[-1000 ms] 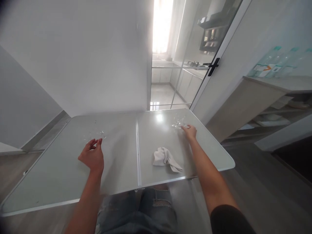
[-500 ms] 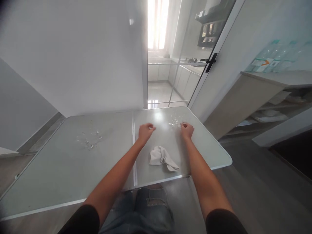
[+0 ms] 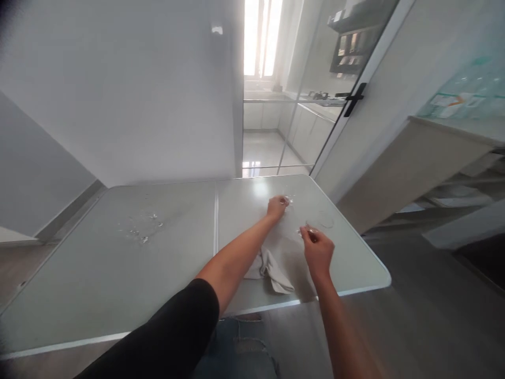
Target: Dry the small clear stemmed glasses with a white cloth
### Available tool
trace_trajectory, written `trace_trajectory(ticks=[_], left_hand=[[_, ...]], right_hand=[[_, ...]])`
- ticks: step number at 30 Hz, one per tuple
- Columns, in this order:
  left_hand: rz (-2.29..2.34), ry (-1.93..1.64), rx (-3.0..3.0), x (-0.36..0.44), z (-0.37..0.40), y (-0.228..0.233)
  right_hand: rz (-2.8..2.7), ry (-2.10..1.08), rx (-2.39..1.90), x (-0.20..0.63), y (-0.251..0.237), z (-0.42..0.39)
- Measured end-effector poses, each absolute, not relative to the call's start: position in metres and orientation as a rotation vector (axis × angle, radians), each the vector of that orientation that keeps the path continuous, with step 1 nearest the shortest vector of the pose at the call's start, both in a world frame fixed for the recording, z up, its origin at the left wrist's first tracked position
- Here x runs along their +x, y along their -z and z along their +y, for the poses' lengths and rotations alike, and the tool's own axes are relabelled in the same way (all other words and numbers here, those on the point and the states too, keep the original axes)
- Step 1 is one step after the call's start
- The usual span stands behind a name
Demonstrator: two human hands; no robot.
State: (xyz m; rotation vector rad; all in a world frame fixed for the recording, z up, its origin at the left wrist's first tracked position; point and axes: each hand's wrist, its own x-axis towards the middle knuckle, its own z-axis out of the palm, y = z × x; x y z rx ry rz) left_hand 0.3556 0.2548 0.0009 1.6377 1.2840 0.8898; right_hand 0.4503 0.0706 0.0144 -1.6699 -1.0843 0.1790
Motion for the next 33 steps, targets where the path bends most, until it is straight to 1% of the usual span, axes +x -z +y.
trace_trajectory(ticks=[3,7,9,11,14,18,21,23,25,28,33], left_hand=[[1.255,-0.912,1.598,0.358,0.253,-0.005],[1.143,-1.162,1.518,0.331,0.226,-0.031],[1.114,-1.272,1.476,0.298,0.197,-0.051],[1.181,-1.354,1.458,0.253,0.159,-0.068],[1.371,-1.501,1.439,0.171,0.099,-0.076],[1.742,-1.641,1.420,0.056,0.039,-0.051],[2.006,-1.625,1.336,-0.018,0.012,-0.024],[2.172,-1.567,1.315,-0.056,0.001,-0.011],[2.261,-1.513,1.305,-0.084,-0.005,-0.003],[2.288,-1.478,1.273,-0.111,-0.004,0.002],[2.287,-1.504,1.251,-0.134,0.010,0.009]], right_hand=[[-1.111,-0.165,-1.699,0.450,-0.015,0.062],[-1.021,-0.151,-1.633,0.441,-0.017,0.059],[-0.955,-0.190,-1.565,0.426,-0.021,0.060],[-0.936,-0.237,-1.514,0.403,-0.027,0.062],[-1.074,-0.364,-1.464,0.348,-0.038,0.069],[-1.341,-0.678,-1.347,0.239,-0.046,0.074],[-1.484,-0.909,-1.246,0.150,-0.040,0.072],[-1.549,-0.986,-1.197,0.098,-0.032,0.072],[-1.616,-1.009,-1.171,0.057,-0.025,0.072],[-1.713,-0.960,-1.199,0.017,-0.018,0.074],[-1.782,-0.895,-1.269,-0.009,-0.006,0.076]])
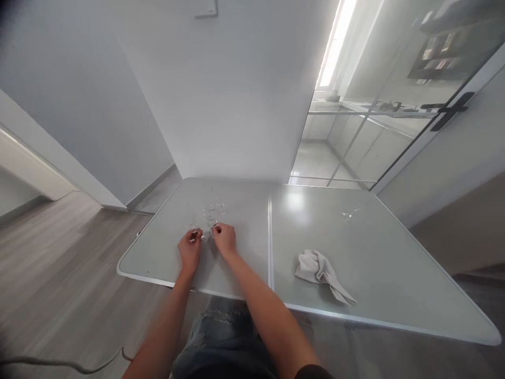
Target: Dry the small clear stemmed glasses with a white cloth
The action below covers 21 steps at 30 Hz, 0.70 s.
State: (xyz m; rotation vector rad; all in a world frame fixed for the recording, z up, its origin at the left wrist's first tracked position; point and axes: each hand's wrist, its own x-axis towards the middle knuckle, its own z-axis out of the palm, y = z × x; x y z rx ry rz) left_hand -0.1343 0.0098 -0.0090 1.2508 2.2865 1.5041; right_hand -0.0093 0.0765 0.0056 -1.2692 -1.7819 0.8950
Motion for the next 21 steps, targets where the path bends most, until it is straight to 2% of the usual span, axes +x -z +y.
trace_trajectory(ticks=[8,14,18,21], left_hand=[[2.348,-1.462,1.311,-0.150,0.024,0.013],[2.410,-1.411,1.324,-0.147,0.028,0.013],[2.442,-1.361,1.302,-0.146,0.023,0.004],[2.599,-1.351,1.394,-0.136,0.004,-0.005]], right_hand=[[-1.820,-0.854,-1.311,-0.013,0.003,0.076],[-1.780,-0.953,-1.365,-0.004,-0.002,0.077],[-1.684,-0.953,-1.358,0.049,-0.026,0.071],[-1.588,-0.810,-1.314,0.138,-0.049,0.080]])
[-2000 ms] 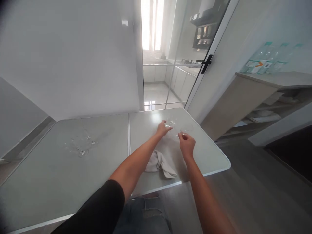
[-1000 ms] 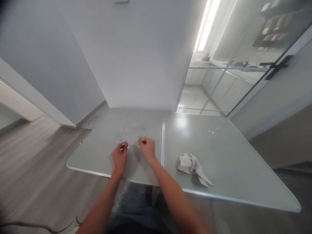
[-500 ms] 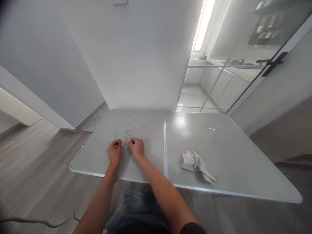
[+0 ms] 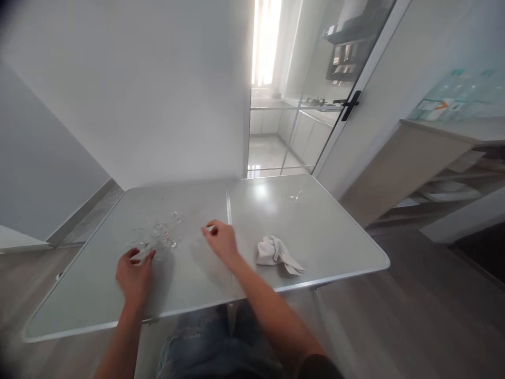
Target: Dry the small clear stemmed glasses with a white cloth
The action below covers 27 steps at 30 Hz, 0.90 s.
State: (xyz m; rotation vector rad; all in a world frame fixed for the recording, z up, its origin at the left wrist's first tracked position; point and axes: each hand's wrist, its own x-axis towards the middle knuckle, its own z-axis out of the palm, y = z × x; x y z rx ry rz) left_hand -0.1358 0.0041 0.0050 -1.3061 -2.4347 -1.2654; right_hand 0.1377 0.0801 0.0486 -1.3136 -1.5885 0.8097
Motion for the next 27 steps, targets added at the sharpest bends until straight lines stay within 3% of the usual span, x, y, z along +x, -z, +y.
trace_trajectory(ticks=[3,6,10,15,23,27], left_hand=[[-2.375,1.265,-1.220,-0.109,-0.022,-0.009],[-2.440,1.187,-1.592,-0.069,-0.038,-0.005],[-2.230,0.864,-2.390,-0.026,-0.028,0.003],[-2.100,0.563,-2.631,-0.020,-0.004,0.012],[-2.116,0.465,-2.549,-0.021,-0.007,0.017],[-2.146,0.455,-2.579,-0.016,-0.008,0.009]], right_hand=[[-1.362,-0.494,-1.471,0.257,-0.058,0.111],[-1.080,-0.211,-1.789,0.370,-0.049,0.154],[-0.873,-0.300,-2.165,0.455,-0.025,0.209],[-1.008,-0.357,-2.123,0.472,-0.002,0.255],[-1.048,-0.229,-2.140,0.466,0.001,0.272],[-1.157,-0.097,-2.010,0.424,-0.011,0.263]])
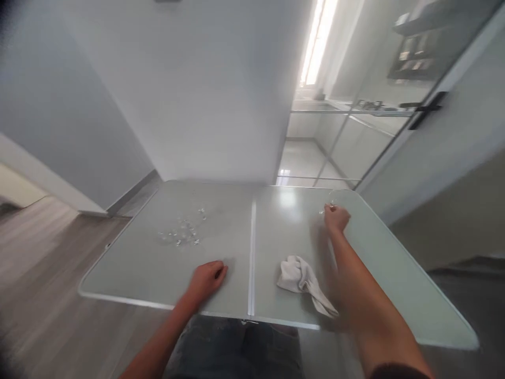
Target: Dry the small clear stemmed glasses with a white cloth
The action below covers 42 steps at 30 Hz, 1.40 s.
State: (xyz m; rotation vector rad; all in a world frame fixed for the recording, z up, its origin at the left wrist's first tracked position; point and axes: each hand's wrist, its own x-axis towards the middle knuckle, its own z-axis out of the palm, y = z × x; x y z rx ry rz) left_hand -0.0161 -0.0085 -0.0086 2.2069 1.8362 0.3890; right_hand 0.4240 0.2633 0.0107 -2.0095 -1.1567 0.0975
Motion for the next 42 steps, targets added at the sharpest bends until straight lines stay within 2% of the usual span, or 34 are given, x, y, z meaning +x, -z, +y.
trace_trajectory(ticks=[3,9,12,16,34,39,42], left_hand=[[1.851,-0.403,2.163,-0.013,-0.009,0.003],[1.815,-0.430,2.159,-0.014,-0.012,0.001],[1.815,-0.420,2.170,-0.016,-0.013,0.003],[1.817,-0.422,2.175,-0.017,-0.014,0.005],[1.782,-0.437,2.100,-0.019,-0.011,0.004],[1.809,-0.426,2.162,-0.019,-0.010,0.004],[1.831,-0.417,2.212,-0.016,-0.009,0.003]], right_hand=[[-1.408,-0.236,-1.682,0.348,-0.024,0.240],[-1.697,-0.891,-1.251,0.155,-0.038,0.167],[-1.798,-0.939,-1.193,0.092,-0.033,0.155],[-1.883,-0.907,-1.184,0.052,-0.019,0.153],[-1.944,-0.875,-1.271,0.020,0.004,0.144],[-1.892,-0.876,-1.365,0.082,-0.003,0.114],[-1.893,-0.662,-1.464,0.157,-0.011,0.078]])
